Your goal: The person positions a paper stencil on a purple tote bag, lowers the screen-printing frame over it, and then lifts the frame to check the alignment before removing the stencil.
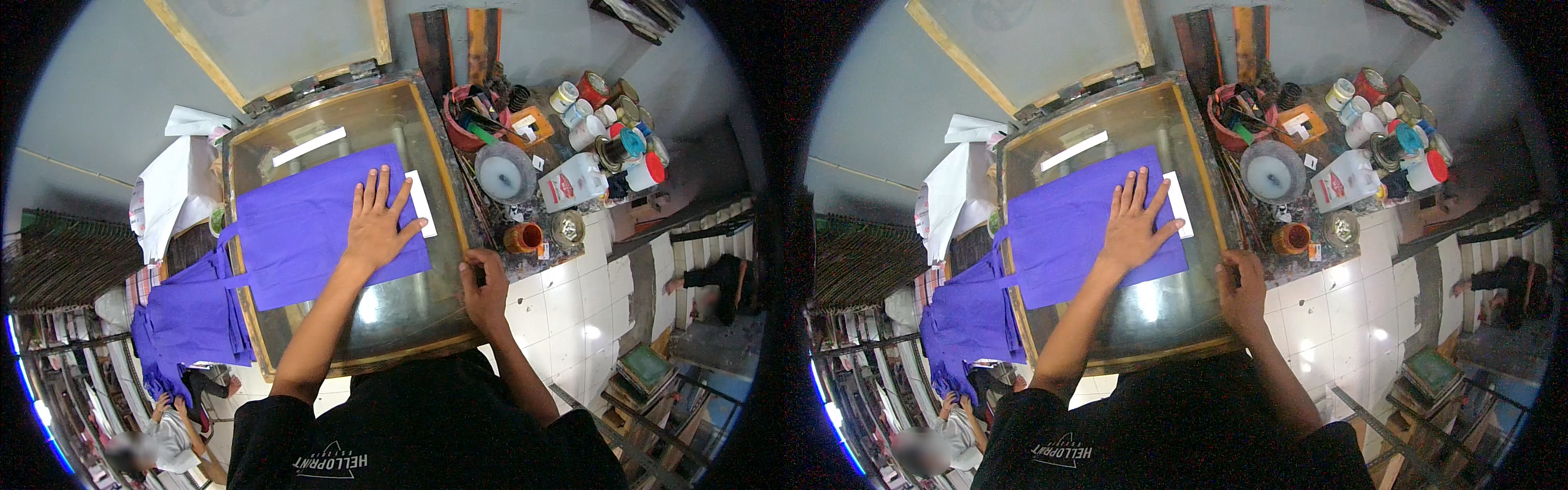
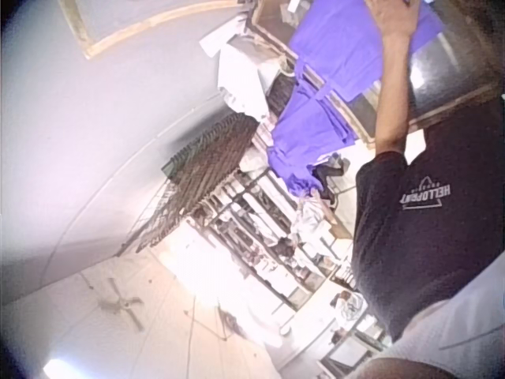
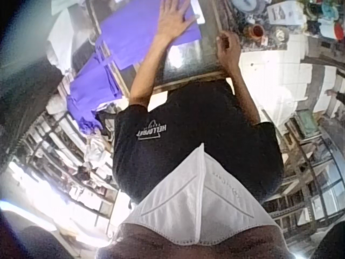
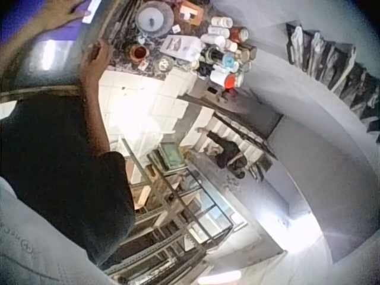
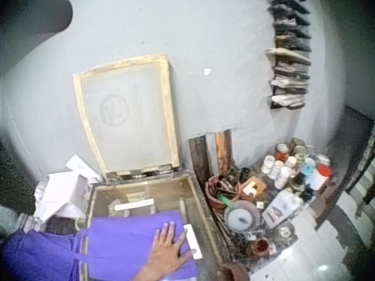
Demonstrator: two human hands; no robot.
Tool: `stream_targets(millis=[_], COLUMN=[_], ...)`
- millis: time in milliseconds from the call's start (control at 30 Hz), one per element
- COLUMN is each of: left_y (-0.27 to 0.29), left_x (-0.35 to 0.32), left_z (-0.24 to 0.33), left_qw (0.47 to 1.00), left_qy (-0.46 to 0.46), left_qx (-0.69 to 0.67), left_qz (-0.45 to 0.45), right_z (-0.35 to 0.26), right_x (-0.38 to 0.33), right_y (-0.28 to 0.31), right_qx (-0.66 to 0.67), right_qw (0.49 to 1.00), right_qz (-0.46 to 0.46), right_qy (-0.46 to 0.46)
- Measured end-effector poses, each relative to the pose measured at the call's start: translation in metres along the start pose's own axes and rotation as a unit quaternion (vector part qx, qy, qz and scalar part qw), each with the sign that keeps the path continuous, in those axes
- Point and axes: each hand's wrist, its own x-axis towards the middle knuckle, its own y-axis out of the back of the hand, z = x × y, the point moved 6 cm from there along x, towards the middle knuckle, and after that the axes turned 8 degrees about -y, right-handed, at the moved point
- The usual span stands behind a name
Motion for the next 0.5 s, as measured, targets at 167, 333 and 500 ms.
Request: stream_targets(millis=[167, 333, 500], left_y=[0.001, 0.027, 0.088], left_x=[0.004, 0.003, -0.050], left_z=[0.007, 0.010, -0.011], left_qw=[0.999, 0.997, 0.978], left_qy=[-0.017, 0.010, 0.074], left_qx=[0.031, -0.041, -0.134], left_qz=[0.032, 0.060, 0.142], right_z=[0.004, -0.068, -0.271], right_x=[0.000, 0.059, 0.193], right_y=[0.000, 0.023, 0.086], right_qx=[0.000, 0.070, 0.059], right_qw=[1.000, 0.992, 0.900], right_qz=[0.001, 0.054, 0.195], right_qy=[0.010, 0.091, 0.385])
